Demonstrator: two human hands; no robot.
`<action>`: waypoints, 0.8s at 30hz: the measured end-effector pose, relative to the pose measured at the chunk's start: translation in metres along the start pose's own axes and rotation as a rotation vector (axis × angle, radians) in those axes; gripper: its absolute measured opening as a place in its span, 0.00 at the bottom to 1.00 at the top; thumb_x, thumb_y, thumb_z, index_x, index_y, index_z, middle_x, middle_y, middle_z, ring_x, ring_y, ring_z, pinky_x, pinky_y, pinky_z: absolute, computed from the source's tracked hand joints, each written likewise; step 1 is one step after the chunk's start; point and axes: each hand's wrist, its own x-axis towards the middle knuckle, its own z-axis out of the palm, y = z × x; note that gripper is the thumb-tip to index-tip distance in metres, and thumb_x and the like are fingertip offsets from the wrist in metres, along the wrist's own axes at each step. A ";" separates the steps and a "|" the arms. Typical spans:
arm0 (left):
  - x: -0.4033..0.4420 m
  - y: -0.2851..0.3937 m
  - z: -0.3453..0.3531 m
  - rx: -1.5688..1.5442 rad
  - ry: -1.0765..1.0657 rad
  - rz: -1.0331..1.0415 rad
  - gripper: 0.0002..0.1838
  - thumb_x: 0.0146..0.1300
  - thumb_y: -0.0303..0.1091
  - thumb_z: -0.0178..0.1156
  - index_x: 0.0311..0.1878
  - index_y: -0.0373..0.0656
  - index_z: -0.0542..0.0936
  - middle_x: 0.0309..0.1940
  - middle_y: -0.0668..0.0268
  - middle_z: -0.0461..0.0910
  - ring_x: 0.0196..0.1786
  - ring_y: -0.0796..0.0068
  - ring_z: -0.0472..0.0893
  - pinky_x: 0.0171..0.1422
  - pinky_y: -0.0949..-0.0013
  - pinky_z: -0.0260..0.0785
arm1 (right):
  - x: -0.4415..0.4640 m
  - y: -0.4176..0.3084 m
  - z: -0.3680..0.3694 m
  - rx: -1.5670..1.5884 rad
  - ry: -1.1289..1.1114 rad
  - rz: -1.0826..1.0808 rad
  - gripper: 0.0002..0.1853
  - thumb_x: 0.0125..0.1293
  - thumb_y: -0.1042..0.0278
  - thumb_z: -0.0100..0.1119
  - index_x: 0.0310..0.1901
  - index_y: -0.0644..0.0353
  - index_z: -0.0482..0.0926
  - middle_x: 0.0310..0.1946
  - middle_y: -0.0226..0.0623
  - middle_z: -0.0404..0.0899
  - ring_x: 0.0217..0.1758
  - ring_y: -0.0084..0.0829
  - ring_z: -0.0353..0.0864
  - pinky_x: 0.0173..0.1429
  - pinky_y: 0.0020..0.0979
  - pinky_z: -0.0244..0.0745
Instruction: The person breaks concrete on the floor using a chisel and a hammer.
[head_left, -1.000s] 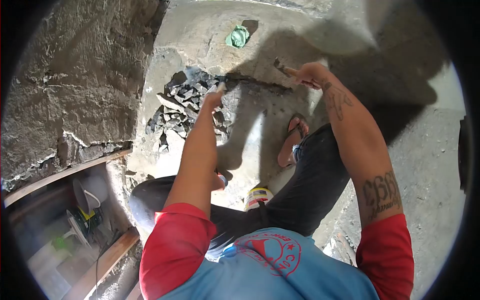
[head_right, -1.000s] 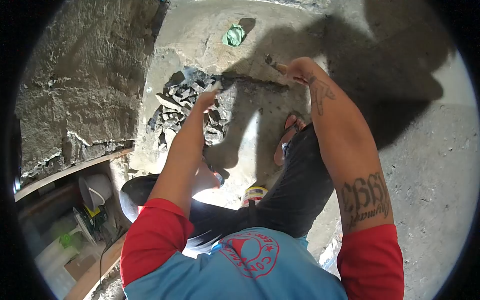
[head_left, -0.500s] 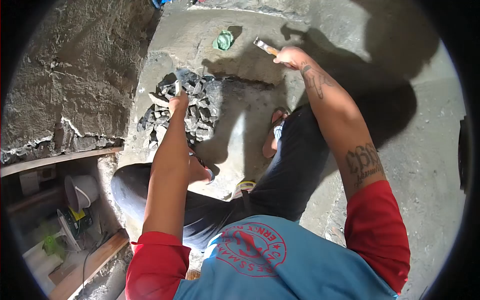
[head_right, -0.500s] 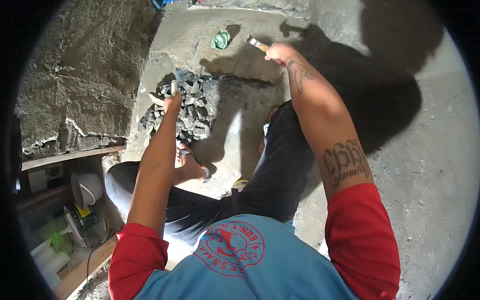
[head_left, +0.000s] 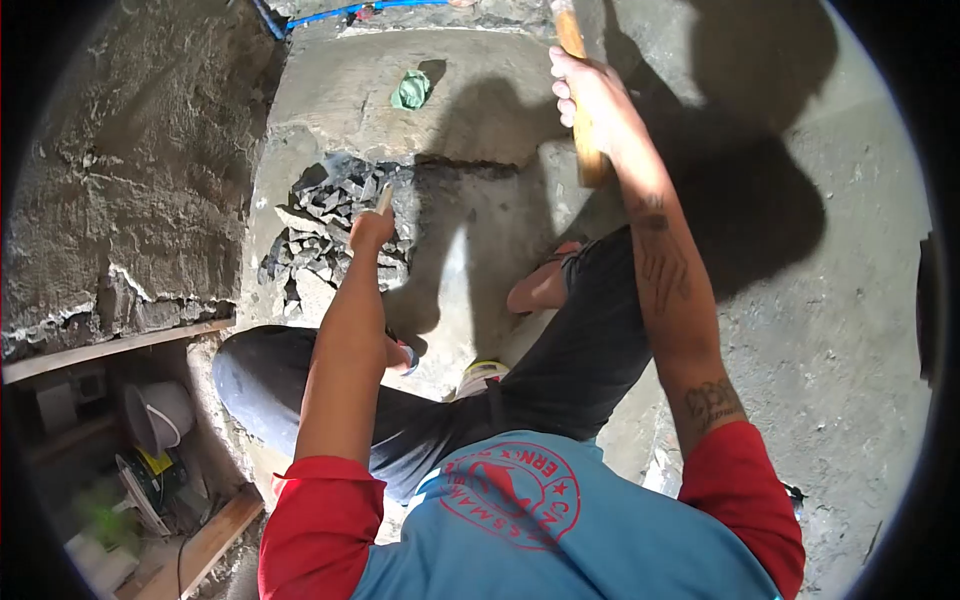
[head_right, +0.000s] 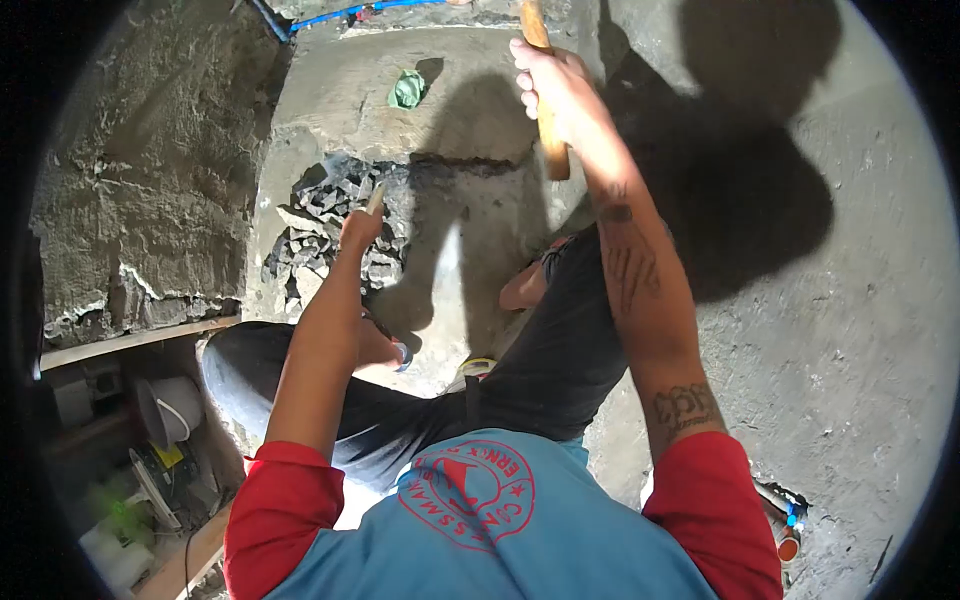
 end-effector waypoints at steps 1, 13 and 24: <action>0.003 0.005 -0.002 0.007 -0.007 0.021 0.40 0.60 0.64 0.46 0.49 0.28 0.78 0.49 0.41 0.78 0.54 0.47 0.78 0.59 0.54 0.69 | -0.007 0.002 -0.003 0.109 0.014 0.004 0.15 0.65 0.54 0.60 0.32 0.54 0.70 0.19 0.21 0.65 0.17 0.14 0.61 0.19 0.21 0.57; 0.029 0.098 -0.066 0.089 -0.084 0.182 0.41 0.55 0.69 0.54 0.39 0.28 0.81 0.35 0.45 0.82 0.42 0.52 0.83 0.47 0.55 0.73 | -0.011 0.018 -0.043 0.186 0.035 -0.174 0.13 0.60 0.58 0.68 0.30 0.53 0.74 0.17 0.20 0.66 0.15 0.13 0.64 0.17 0.20 0.58; 0.133 0.156 -0.057 0.388 0.322 1.364 0.30 0.69 0.51 0.47 0.59 0.31 0.72 0.43 0.41 0.79 0.51 0.40 0.76 0.56 0.53 0.67 | 0.002 -0.012 0.002 -0.074 0.227 -0.270 0.19 0.57 0.56 0.63 0.31 0.71 0.81 0.27 0.54 0.81 0.35 0.44 0.85 0.41 0.37 0.79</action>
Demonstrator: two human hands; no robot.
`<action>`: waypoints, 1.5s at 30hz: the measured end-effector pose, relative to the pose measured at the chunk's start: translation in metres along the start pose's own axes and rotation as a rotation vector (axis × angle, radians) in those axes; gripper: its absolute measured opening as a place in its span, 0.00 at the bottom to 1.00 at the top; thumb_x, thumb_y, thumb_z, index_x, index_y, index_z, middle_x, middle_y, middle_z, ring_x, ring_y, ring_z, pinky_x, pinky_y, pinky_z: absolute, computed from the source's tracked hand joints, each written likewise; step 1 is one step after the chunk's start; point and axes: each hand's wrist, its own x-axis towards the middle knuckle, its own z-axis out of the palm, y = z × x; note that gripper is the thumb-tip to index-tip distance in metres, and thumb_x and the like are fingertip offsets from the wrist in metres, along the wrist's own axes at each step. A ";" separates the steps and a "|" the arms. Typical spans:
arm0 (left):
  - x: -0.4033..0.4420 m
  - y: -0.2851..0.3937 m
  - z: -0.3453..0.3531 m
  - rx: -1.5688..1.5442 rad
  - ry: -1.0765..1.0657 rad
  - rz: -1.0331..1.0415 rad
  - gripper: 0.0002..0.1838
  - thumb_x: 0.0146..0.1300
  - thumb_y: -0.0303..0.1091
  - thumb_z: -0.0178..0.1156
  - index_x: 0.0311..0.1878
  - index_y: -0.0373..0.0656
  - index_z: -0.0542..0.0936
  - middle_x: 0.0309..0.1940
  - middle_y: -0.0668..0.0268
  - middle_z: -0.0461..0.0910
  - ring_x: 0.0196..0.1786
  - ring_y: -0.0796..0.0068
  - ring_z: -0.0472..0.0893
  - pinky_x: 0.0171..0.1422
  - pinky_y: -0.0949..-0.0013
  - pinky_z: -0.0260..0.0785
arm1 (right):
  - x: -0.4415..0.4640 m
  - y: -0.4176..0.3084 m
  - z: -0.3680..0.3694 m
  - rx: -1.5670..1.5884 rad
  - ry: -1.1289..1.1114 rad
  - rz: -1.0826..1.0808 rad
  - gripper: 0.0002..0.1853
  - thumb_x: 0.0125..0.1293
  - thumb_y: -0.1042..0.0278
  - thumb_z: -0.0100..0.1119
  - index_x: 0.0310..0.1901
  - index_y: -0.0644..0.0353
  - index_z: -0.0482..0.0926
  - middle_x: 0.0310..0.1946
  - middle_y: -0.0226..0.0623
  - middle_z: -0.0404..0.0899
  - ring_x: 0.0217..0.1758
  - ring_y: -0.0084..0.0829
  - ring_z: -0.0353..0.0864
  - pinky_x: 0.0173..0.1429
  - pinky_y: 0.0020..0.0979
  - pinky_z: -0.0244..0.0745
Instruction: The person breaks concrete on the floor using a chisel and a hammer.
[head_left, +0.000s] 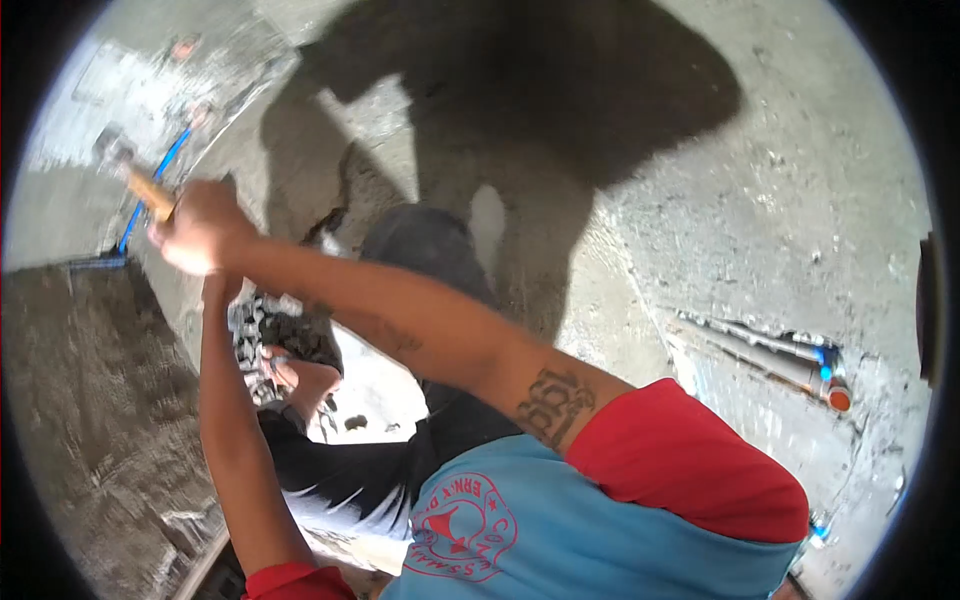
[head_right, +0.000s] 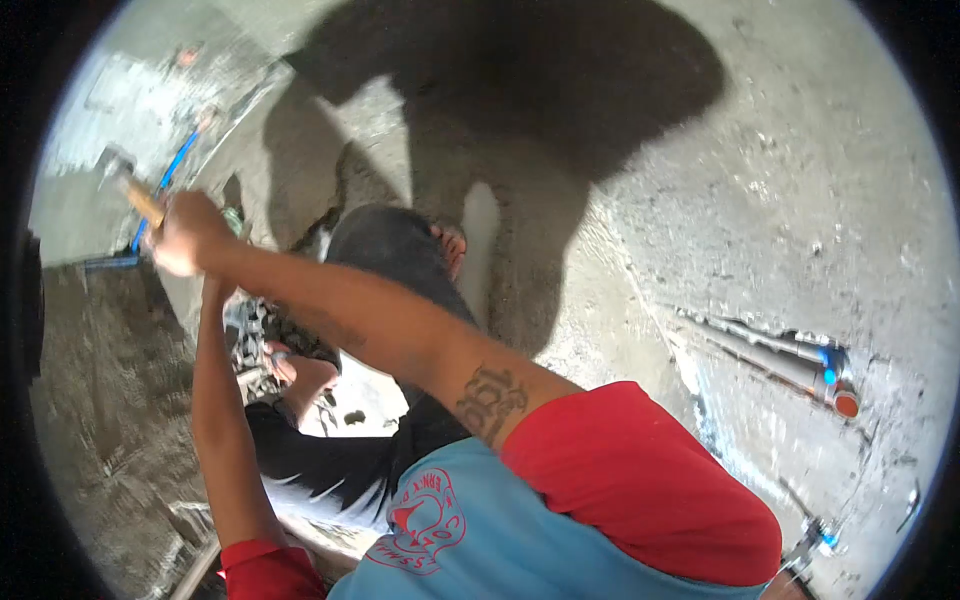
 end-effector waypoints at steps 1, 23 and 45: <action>-0.001 -0.010 0.010 -0.015 -0.011 0.059 0.29 0.69 0.51 0.48 0.57 0.31 0.73 0.42 0.42 0.79 0.50 0.41 0.76 0.55 0.53 0.67 | -0.003 -0.004 0.002 0.055 -0.010 -0.006 0.18 0.56 0.58 0.63 0.31 0.71 0.80 0.26 0.54 0.81 0.34 0.45 0.84 0.41 0.38 0.79; 0.051 0.062 0.011 -0.054 -0.577 -0.315 0.31 0.62 0.56 0.56 0.32 0.29 0.79 0.28 0.41 0.79 0.38 0.39 0.80 0.42 0.49 0.70 | -0.026 -0.035 0.048 0.129 -0.064 -0.051 0.13 0.53 0.61 0.64 0.28 0.64 0.82 0.25 0.48 0.81 0.34 0.46 0.83 0.42 0.39 0.79; 0.002 0.043 0.002 -0.253 -0.161 -0.539 0.33 0.60 0.59 0.57 0.32 0.28 0.80 0.18 0.53 0.77 0.23 0.59 0.78 0.29 0.57 0.69 | -0.054 -0.020 -0.063 -0.056 0.196 -0.171 0.22 0.59 0.43 0.65 0.25 0.57 0.77 0.13 0.23 0.67 0.13 0.15 0.63 0.18 0.23 0.58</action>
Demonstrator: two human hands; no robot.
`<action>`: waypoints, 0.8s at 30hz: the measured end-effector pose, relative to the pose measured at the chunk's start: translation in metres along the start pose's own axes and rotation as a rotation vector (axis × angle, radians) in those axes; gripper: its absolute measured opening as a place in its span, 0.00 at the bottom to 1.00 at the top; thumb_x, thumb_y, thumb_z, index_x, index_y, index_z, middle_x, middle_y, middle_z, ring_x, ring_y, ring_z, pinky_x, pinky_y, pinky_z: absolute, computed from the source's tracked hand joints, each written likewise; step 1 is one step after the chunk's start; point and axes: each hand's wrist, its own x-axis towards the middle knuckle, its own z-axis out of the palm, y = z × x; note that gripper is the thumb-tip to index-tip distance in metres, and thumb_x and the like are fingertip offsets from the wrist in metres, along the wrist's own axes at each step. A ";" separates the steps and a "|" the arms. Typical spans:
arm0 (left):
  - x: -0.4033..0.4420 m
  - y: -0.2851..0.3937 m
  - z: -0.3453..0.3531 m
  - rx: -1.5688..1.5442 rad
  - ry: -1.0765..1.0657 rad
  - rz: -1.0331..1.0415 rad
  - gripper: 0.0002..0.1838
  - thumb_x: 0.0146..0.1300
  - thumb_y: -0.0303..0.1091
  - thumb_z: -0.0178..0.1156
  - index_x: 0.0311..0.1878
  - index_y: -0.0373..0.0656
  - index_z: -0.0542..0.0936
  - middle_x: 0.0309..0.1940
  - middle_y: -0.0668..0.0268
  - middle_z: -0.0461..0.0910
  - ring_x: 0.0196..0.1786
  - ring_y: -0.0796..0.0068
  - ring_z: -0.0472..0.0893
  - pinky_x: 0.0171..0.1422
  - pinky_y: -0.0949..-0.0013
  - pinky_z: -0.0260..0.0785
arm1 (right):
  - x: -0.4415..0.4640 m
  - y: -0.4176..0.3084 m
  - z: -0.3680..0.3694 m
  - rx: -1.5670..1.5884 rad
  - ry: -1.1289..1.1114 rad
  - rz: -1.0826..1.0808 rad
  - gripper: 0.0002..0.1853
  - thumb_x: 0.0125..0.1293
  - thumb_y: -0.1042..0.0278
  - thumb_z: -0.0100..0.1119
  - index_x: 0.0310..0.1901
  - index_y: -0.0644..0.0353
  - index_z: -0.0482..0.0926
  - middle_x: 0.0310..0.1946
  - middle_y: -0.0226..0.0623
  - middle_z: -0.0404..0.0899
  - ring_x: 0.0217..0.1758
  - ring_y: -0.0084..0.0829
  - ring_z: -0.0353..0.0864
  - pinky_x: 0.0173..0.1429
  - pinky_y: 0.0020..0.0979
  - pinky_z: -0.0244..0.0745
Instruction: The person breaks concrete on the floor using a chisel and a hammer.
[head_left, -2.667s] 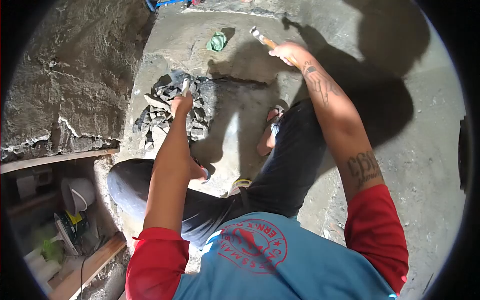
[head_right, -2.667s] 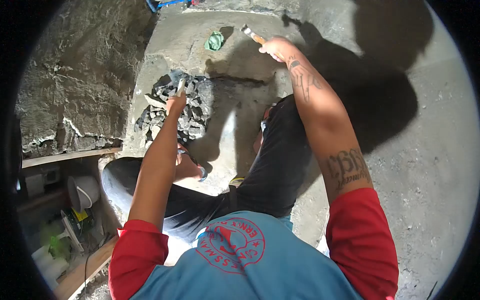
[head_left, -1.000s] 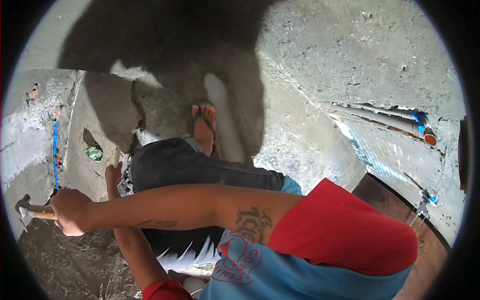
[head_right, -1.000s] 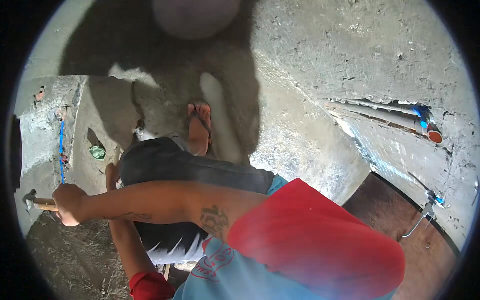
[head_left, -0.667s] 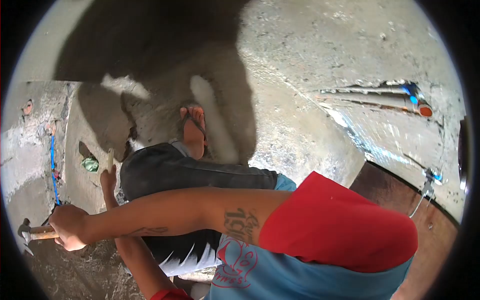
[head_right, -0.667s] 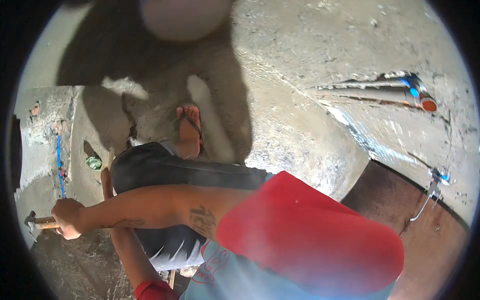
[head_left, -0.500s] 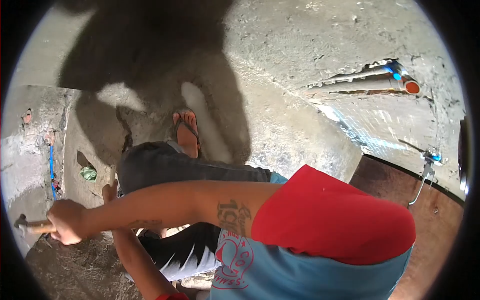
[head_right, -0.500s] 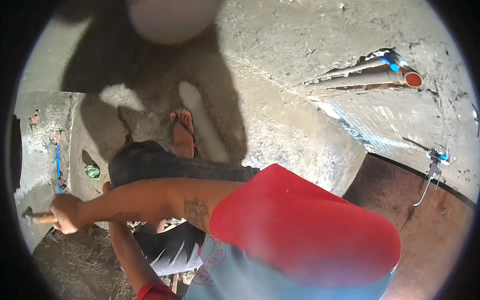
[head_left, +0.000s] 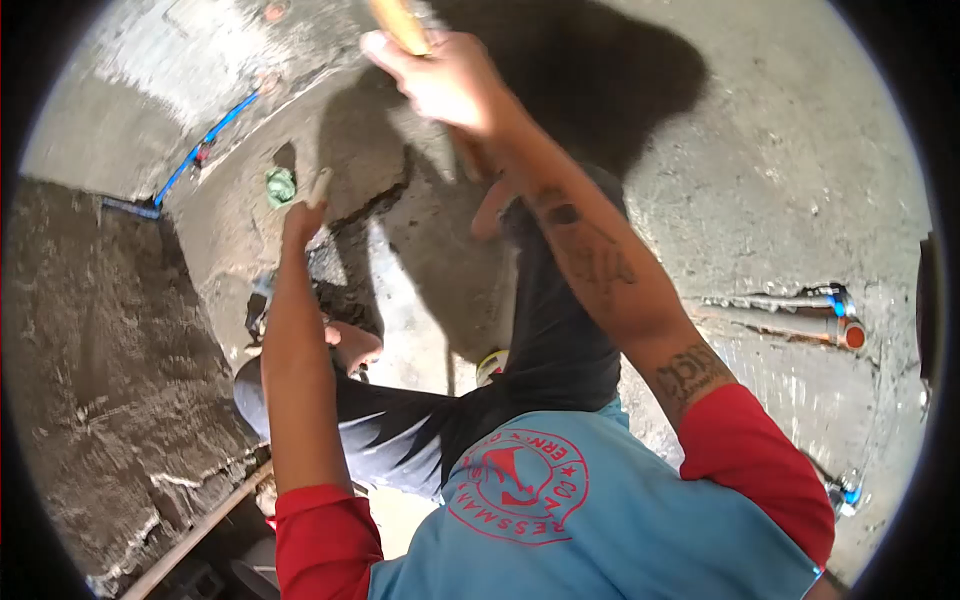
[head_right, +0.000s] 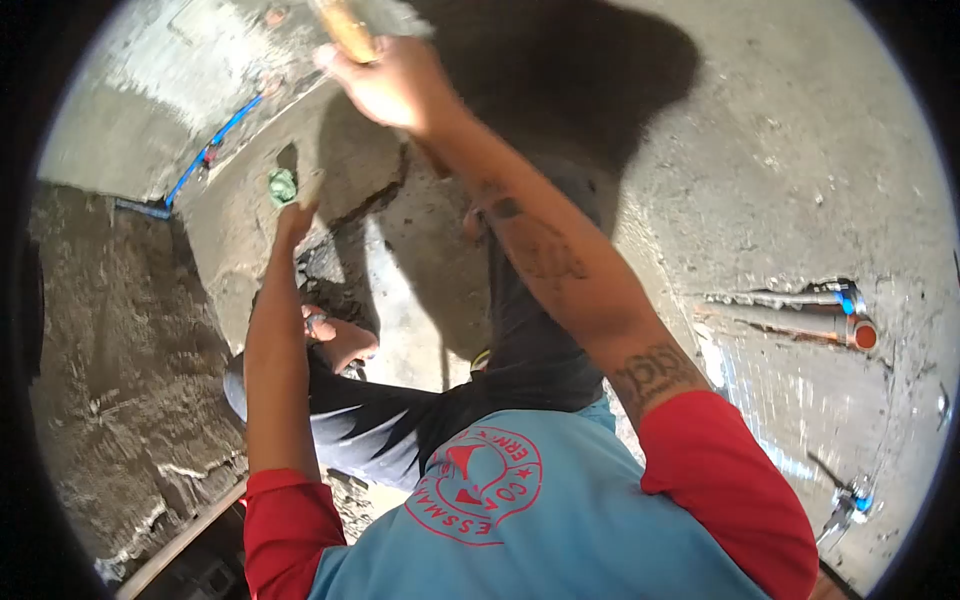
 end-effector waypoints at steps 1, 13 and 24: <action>-0.004 0.006 0.004 0.036 0.045 0.024 0.33 0.60 0.59 0.56 0.33 0.28 0.80 0.21 0.50 0.79 0.27 0.55 0.81 0.33 0.56 0.71 | -0.003 -0.005 -0.011 -0.036 -0.012 0.108 0.23 0.59 0.42 0.65 0.23 0.57 0.75 0.12 0.22 0.65 0.13 0.15 0.61 0.17 0.23 0.56; 0.013 0.052 0.022 -0.042 -0.360 -0.279 0.34 0.56 0.61 0.58 0.39 0.30 0.82 0.32 0.46 0.82 0.39 0.52 0.84 0.43 0.56 0.74 | 0.006 0.150 0.001 -0.213 -0.084 0.633 0.37 0.60 0.30 0.50 0.17 0.64 0.72 0.12 0.35 0.69 0.15 0.29 0.73 0.22 0.33 0.68; 0.037 0.074 0.165 -0.363 -0.049 -0.177 0.30 0.65 0.57 0.50 0.37 0.31 0.78 0.34 0.41 0.80 0.40 0.42 0.81 0.43 0.48 0.71 | -0.002 0.256 0.042 -0.123 -0.140 0.973 0.35 0.63 0.28 0.43 0.23 0.60 0.71 0.13 0.28 0.65 0.12 0.23 0.65 0.16 0.28 0.59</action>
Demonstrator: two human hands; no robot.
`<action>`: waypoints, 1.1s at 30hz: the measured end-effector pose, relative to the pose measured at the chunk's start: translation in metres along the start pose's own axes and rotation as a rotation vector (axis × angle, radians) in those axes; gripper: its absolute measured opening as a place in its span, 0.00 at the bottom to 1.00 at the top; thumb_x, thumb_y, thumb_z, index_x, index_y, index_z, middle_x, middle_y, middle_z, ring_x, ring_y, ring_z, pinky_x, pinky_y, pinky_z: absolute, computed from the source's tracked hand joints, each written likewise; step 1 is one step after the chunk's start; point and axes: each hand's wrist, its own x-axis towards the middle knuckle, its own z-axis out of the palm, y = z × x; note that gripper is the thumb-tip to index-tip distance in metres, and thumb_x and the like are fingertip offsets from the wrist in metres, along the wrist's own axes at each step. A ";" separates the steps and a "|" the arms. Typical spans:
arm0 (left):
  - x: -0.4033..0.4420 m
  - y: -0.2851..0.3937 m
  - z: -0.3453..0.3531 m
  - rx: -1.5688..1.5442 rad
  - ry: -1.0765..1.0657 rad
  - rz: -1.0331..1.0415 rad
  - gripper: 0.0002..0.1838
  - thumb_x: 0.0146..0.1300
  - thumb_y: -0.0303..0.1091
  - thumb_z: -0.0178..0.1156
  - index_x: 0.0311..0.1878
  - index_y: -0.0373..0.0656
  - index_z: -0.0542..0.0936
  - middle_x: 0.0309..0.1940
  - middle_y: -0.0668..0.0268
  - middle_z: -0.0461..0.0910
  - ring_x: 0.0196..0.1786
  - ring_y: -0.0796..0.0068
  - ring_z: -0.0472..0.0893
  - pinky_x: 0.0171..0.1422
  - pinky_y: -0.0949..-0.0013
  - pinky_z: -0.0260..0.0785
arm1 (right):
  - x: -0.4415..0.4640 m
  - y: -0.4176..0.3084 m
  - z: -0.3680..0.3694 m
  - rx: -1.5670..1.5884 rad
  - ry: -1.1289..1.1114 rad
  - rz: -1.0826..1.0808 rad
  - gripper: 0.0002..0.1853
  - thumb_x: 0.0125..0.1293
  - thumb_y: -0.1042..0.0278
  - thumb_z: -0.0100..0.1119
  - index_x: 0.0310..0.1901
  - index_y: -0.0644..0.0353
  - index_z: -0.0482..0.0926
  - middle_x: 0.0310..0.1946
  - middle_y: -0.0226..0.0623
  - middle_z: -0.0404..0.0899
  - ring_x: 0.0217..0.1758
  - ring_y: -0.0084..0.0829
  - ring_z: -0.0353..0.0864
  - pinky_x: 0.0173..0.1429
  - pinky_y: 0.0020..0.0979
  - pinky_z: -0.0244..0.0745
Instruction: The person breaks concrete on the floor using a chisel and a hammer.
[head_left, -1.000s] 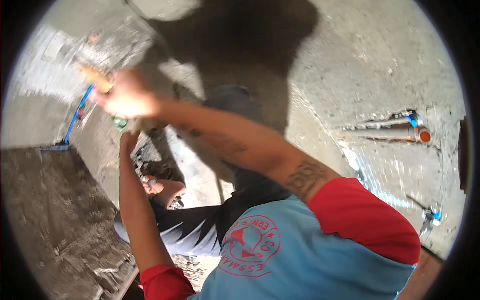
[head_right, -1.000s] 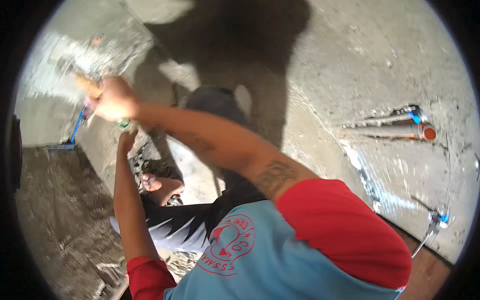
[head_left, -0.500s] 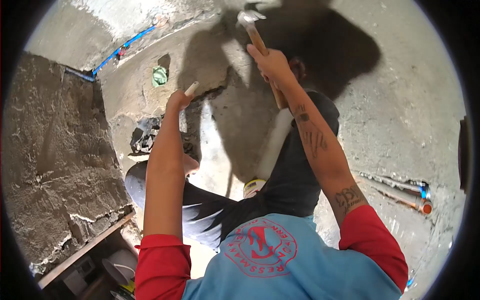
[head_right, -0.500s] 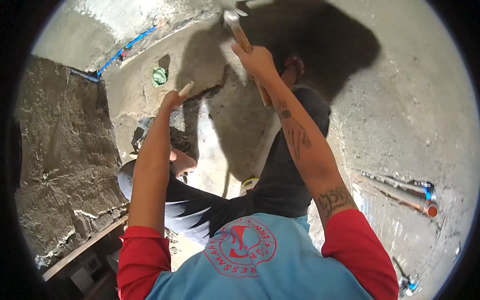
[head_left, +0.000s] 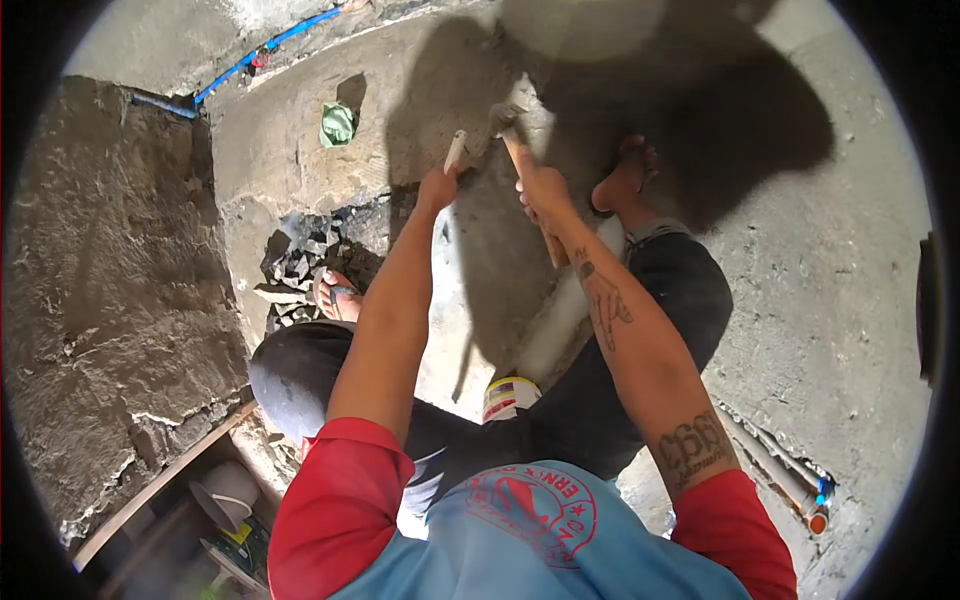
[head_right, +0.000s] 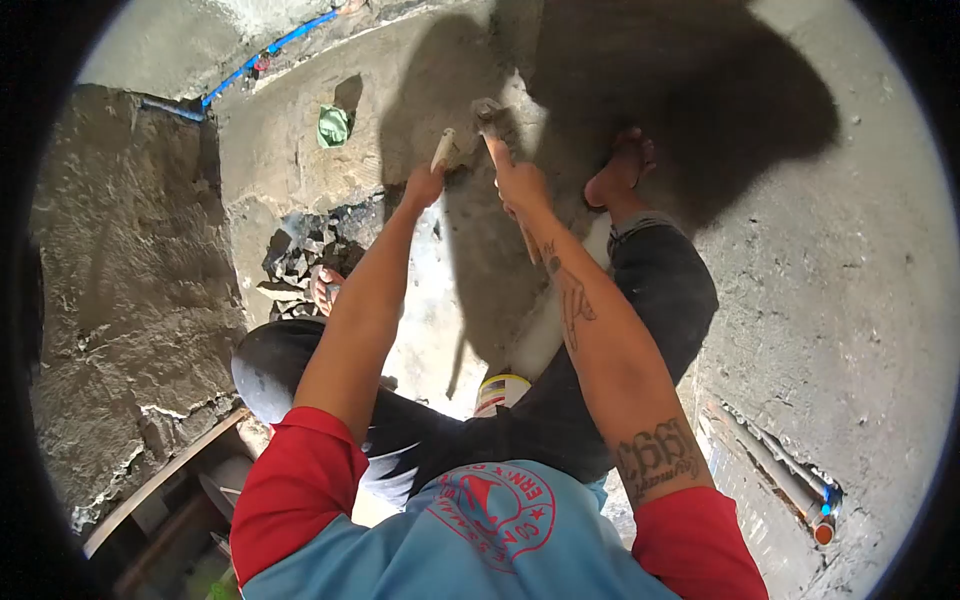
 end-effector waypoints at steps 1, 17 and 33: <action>-0.005 -0.001 0.003 -0.002 -0.005 -0.011 0.30 0.65 0.57 0.50 0.37 0.31 0.78 0.34 0.41 0.80 0.40 0.42 0.81 0.43 0.48 0.71 | 0.007 0.012 0.006 -0.006 -0.005 0.009 0.35 0.63 0.28 0.43 0.23 0.60 0.71 0.13 0.28 0.65 0.12 0.23 0.65 0.16 0.28 0.59; -0.035 0.038 -0.003 0.077 0.017 -0.188 0.20 0.64 0.47 0.57 0.45 0.37 0.73 0.36 0.46 0.80 0.42 0.44 0.81 0.44 0.49 0.74 | 0.051 0.009 0.064 -0.564 0.087 -0.152 0.44 0.65 0.27 0.33 0.27 0.70 0.77 0.24 0.53 0.78 0.30 0.52 0.75 0.39 0.46 0.68; -0.035 0.038 0.004 0.046 0.014 -0.246 0.19 0.63 0.45 0.58 0.44 0.37 0.74 0.38 0.47 0.81 0.43 0.48 0.82 0.45 0.52 0.75 | 0.061 -0.012 0.074 -0.648 0.180 -0.337 0.40 0.70 0.34 0.35 0.23 0.70 0.78 0.21 0.50 0.78 0.23 0.44 0.76 0.34 0.42 0.70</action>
